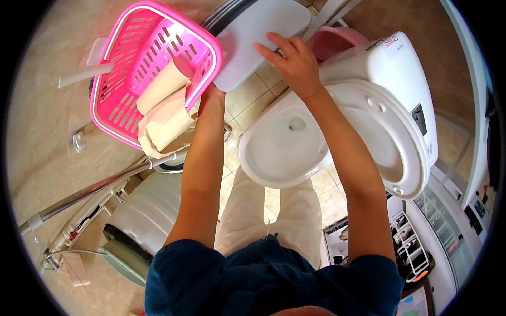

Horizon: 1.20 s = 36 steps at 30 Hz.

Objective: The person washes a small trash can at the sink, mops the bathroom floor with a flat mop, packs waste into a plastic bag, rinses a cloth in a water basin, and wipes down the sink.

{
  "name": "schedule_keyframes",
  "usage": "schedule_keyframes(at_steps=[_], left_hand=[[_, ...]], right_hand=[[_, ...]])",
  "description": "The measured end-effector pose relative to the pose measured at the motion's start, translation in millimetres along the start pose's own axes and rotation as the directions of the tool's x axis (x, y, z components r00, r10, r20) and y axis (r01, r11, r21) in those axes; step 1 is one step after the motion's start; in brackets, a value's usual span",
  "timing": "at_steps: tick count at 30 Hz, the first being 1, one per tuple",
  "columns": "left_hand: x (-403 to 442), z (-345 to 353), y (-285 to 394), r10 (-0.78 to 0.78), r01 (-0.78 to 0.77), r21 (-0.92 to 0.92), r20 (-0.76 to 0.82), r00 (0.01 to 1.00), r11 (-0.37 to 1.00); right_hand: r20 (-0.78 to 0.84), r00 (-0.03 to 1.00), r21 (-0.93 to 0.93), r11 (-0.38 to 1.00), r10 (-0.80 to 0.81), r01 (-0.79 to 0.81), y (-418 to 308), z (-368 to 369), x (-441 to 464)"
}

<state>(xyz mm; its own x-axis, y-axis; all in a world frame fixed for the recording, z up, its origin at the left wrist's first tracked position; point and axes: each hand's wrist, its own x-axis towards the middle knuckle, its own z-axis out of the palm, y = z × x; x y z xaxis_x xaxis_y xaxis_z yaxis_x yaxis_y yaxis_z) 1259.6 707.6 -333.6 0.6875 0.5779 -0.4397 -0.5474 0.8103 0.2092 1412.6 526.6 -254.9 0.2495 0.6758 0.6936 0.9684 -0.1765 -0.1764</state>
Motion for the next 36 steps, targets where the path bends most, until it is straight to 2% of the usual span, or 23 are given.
schedule_keyframes(at_steps=[4, 7, 13, 25, 28, 31, 36], left_hand=[[13.6, 1.9, 5.0, 0.042, -0.042, -0.036, 0.009, 0.999, 0.998], [20.1, 1.9, 6.5, 0.061, -0.061, -0.014, 0.018, 0.998, 0.998], [16.0, -4.9, -1.6, 0.104, -0.104, 0.113, 0.001, 0.995, 0.988], [12.3, -12.9, -12.1, 0.208, -0.197, 0.351, 0.007, 0.978, 0.915], [13.6, -12.5, -13.7, 0.244, -0.228, 0.434, 0.019, 0.969, 0.872], [15.4, -10.7, -13.4, 0.302, -0.278, 0.528, 0.043, 0.952, 0.802], [0.8, -13.2, -20.8, 0.468, -0.361, 0.736, 0.068, 0.881, 0.572]], right_hand=[[0.007, 1.000, 0.024, 0.999, 0.022, -0.022, 0.5, 13.4, 6.3], [-0.045, 0.999, 0.007, 1.000, -0.008, 0.008, 3.6, 25.1, 8.2], [-0.013, 1.000, -0.012, 1.000, -0.024, 0.024, -3.7, 22.9, 7.2], [-0.032, 0.992, -0.030, 0.992, 0.124, -0.125, -9.6, 14.7, -9.8], [-0.045, 0.993, -0.038, 0.993, 0.108, -0.110, -9.0, 16.6, -16.7], [-0.056, 0.995, 0.036, 0.996, 0.080, -0.078, -7.4, 23.6, -16.1], [-0.034, 0.993, -0.012, 0.994, 0.112, -0.113, -11.3, 24.3, -10.4]])
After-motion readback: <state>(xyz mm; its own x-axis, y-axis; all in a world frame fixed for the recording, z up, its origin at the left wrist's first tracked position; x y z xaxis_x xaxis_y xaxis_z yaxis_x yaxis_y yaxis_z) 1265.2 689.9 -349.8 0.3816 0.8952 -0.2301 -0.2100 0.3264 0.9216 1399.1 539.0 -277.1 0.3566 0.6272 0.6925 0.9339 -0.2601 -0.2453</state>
